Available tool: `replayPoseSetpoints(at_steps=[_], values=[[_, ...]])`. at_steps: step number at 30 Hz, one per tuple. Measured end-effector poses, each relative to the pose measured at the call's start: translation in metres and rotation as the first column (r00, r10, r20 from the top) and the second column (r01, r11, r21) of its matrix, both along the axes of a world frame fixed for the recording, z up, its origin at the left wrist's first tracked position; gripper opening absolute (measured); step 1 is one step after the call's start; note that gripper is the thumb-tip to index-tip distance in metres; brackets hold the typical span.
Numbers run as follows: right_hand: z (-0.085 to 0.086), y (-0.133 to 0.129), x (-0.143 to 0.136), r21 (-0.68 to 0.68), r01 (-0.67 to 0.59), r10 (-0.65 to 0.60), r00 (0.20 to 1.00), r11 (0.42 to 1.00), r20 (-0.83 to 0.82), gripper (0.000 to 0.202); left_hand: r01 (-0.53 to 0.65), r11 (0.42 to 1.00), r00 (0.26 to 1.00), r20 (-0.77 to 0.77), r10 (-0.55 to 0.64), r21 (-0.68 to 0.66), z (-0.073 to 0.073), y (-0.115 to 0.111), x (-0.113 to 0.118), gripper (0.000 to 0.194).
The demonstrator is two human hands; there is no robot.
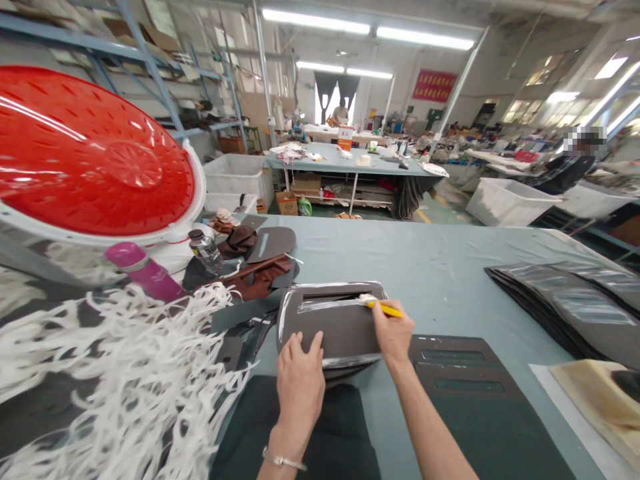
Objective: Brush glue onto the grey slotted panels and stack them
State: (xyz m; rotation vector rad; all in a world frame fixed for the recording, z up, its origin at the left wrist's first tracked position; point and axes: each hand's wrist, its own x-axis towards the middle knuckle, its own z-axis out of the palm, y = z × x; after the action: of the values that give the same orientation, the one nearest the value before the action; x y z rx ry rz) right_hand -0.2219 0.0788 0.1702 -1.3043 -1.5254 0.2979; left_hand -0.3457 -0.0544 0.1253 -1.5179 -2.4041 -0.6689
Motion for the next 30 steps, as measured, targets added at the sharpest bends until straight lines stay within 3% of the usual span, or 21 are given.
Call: replayPoseSetpoints(at_steps=[2,3,5,7,9,11,15,17,20,22,25,30], values=[[0.007,0.006,0.011,0.039,0.145,-0.146,0.989,0.989,0.013,0.018,0.005,1.000,1.000,-0.008,-0.005,0.001,0.000,0.001,0.002,0.036],[0.009,0.005,0.003,0.059,0.109,-0.110,0.994,0.992,0.019,0.018,0.004,1.000,1.000,-0.015,-0.004,-0.004,0.001,0.002,0.003,0.036],[0.008,-0.003,-0.032,0.086,-0.142,0.138,0.989,0.986,0.044,0.018,-0.001,1.000,0.999,-0.033,0.000,-0.018,0.001,0.003,0.004,0.035],[0.003,-0.007,-0.068,0.068,-0.377,0.370,0.925,0.924,0.090,0.016,-0.004,0.999,0.999,-0.049,0.002,-0.035,0.001,0.003,0.003,0.035],[-0.002,-0.002,-0.079,0.017,-0.414,0.410,0.906,0.910,0.102,0.015,0.005,0.999,0.998,-0.056,-0.007,-0.040,0.001,0.002,0.001,0.036],[-0.005,0.013,-0.055,-0.010,-0.291,0.291,0.953,0.957,0.082,0.016,0.016,0.999,0.999,-0.051,-0.017,-0.032,0.001,0.002,-0.001,0.036],[-0.001,0.036,0.034,0.040,0.022,-0.023,0.999,0.999,0.032,0.021,-0.001,0.999,1.000,-0.016,0.000,-0.034,0.009,0.007,-0.001,0.032],[-0.001,0.036,0.064,0.068,0.059,-0.059,0.998,0.996,-0.001,0.025,-0.022,0.998,1.000,0.020,0.023,-0.052,0.016,0.016,0.004,0.030],[-0.010,0.027,0.080,-0.004,0.047,-0.047,0.999,0.999,-0.014,0.031,0.045,0.999,0.986,0.160,-0.041,-0.020,0.024,0.039,0.018,0.028],[-0.018,0.019,0.082,-0.097,0.034,-0.034,0.999,0.995,0.003,0.033,0.163,0.983,0.926,0.332,-0.181,0.081,0.027,0.060,0.032,0.027],[-0.024,0.008,0.083,-0.164,-0.016,0.011,0.999,0.986,-0.032,0.034,0.271,0.935,0.722,0.593,-0.355,0.230,0.029,0.097,0.056,0.027],[-0.013,-0.009,0.077,-0.121,-0.178,0.147,0.962,0.977,-0.229,0.033,0.235,0.923,0.390,0.840,-0.377,0.305,0.028,0.144,0.083,0.039]])
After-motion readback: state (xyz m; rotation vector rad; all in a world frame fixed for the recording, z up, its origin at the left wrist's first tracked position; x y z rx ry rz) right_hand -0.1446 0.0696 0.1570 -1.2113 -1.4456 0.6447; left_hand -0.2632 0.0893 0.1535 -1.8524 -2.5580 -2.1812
